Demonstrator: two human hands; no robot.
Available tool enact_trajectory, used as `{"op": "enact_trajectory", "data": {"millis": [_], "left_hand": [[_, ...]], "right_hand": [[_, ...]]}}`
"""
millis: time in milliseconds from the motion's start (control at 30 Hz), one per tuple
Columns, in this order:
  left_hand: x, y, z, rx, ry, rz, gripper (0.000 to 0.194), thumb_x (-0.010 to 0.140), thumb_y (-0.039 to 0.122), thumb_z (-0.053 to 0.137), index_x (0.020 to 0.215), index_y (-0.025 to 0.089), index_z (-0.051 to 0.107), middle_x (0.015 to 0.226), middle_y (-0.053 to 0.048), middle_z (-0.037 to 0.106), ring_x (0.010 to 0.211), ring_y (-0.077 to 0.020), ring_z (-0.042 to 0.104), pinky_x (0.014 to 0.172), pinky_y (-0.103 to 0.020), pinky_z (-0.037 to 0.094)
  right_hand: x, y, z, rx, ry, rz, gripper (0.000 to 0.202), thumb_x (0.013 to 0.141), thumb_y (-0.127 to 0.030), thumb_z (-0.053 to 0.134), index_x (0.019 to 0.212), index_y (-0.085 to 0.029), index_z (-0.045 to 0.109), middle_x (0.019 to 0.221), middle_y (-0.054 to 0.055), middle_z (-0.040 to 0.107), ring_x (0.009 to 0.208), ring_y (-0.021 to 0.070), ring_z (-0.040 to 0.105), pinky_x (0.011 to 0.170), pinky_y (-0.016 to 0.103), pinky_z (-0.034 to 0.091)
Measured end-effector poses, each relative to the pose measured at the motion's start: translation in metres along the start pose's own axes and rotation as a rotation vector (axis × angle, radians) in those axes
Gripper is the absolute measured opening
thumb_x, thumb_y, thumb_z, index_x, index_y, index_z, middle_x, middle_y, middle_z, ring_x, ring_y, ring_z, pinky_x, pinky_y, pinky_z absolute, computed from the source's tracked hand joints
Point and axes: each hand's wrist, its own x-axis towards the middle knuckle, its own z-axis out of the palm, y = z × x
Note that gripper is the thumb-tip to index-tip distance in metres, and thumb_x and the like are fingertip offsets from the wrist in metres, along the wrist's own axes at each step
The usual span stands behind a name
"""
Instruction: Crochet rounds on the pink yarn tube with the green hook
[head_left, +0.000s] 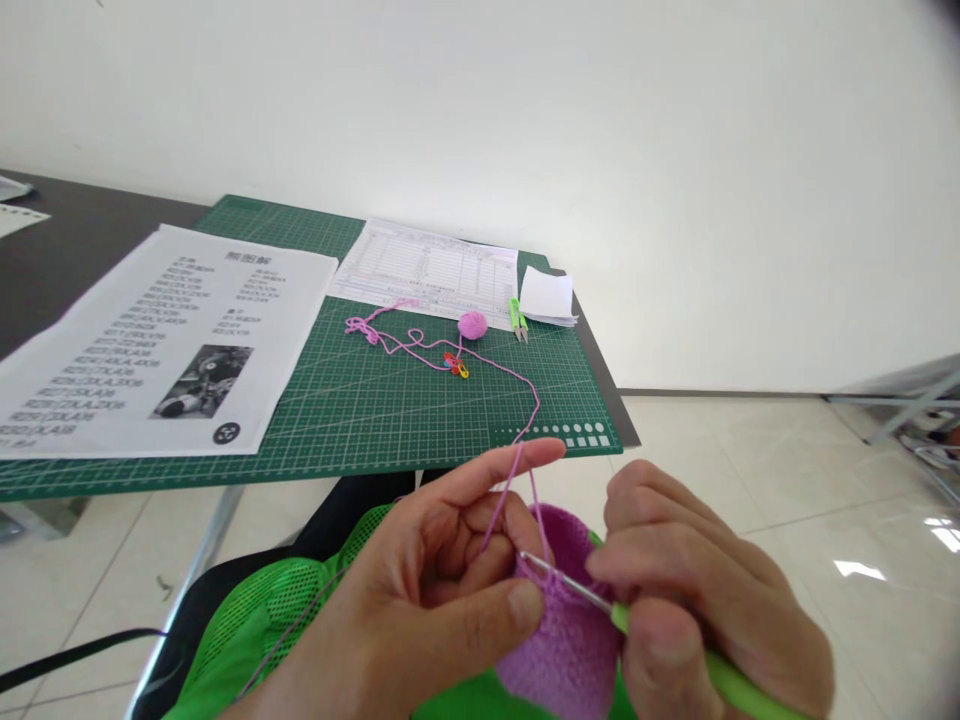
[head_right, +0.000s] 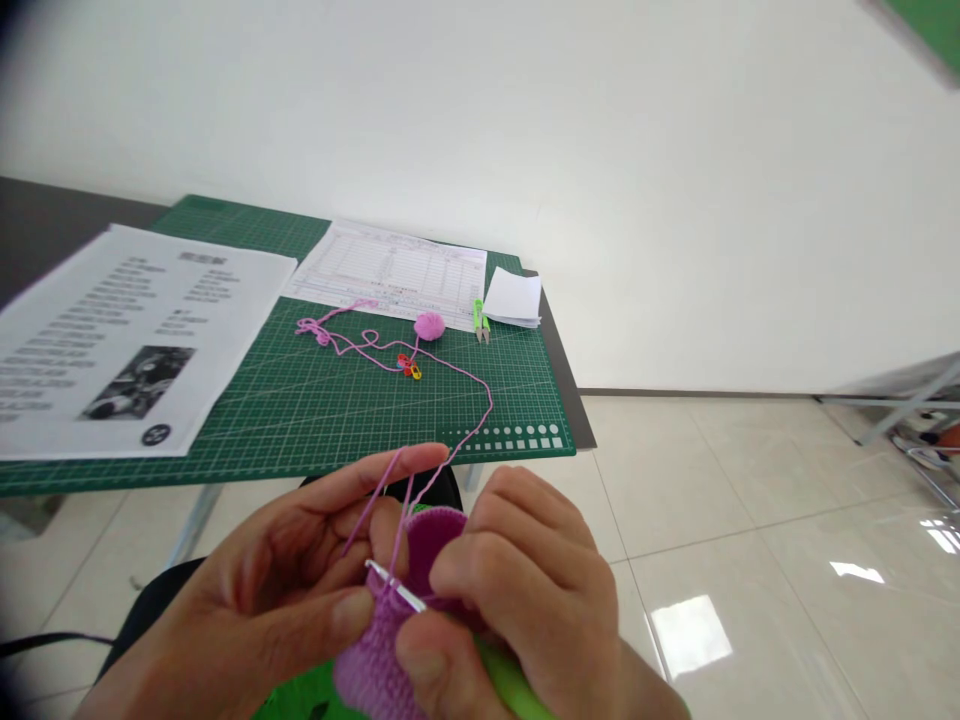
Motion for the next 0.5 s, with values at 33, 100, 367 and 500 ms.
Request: {"op": "enact_trajectory", "data": {"millis": [33, 100, 367, 500], "left_hand": [[0.0, 0.001, 0.0, 0.005, 0.006, -0.013, 0.052, 0.08, 0.022, 0.078, 0.129, 0.031, 0.064, 0.076, 0.003, 0.056, 0.066, -0.0074, 0.046, 0.062, -0.016, 0.039], [0.0, 0.001, 0.0, 0.005, 0.012, -0.015, 0.052, 0.08, 0.022, 0.078, 0.129, 0.031, 0.064, 0.077, 0.002, 0.058, 0.067, -0.0082, 0.048, 0.064, -0.017, 0.041], [0.001, -0.007, 0.008, 0.173, 0.169, 0.143, 0.05, 0.084, 0.024, 0.074, 0.13, 0.042, 0.061, 0.082, 0.004, 0.062, 0.074, -0.0085, 0.056, 0.069, -0.014, 0.046], [0.004, -0.01, 0.01, 0.219, 0.268, 0.177, 0.05, 0.084, 0.022, 0.074, 0.126, 0.045, 0.062, 0.085, 0.006, 0.067, 0.079, -0.0075, 0.059, 0.076, -0.013, 0.048]], "right_hand": [[0.002, -0.001, 0.0, 0.001, -0.018, 0.024, 0.027, 0.099, -0.025, 0.041, 0.076, -0.016, 0.054, 0.058, -0.001, 0.048, 0.054, 0.0117, 0.043, 0.051, 0.03, 0.035], [0.005, -0.002, -0.001, 0.006, -0.085, 0.074, 0.026, 0.097, -0.022, 0.044, 0.074, -0.015, 0.056, 0.059, 0.0, 0.053, 0.057, 0.0116, 0.046, 0.057, 0.031, 0.04], [0.002, -0.003, 0.003, -0.034, -0.077, 0.187, 0.028, 0.088, -0.006, 0.048, 0.062, -0.017, 0.046, 0.054, -0.002, 0.042, 0.057, 0.0095, 0.041, 0.053, 0.027, 0.036], [0.002, -0.002, 0.011, -0.199, -0.008, 0.068, 0.032, 0.085, -0.001, 0.05, 0.061, -0.019, 0.039, 0.054, -0.003, 0.039, 0.056, 0.0095, 0.037, 0.052, 0.027, 0.035]]}}
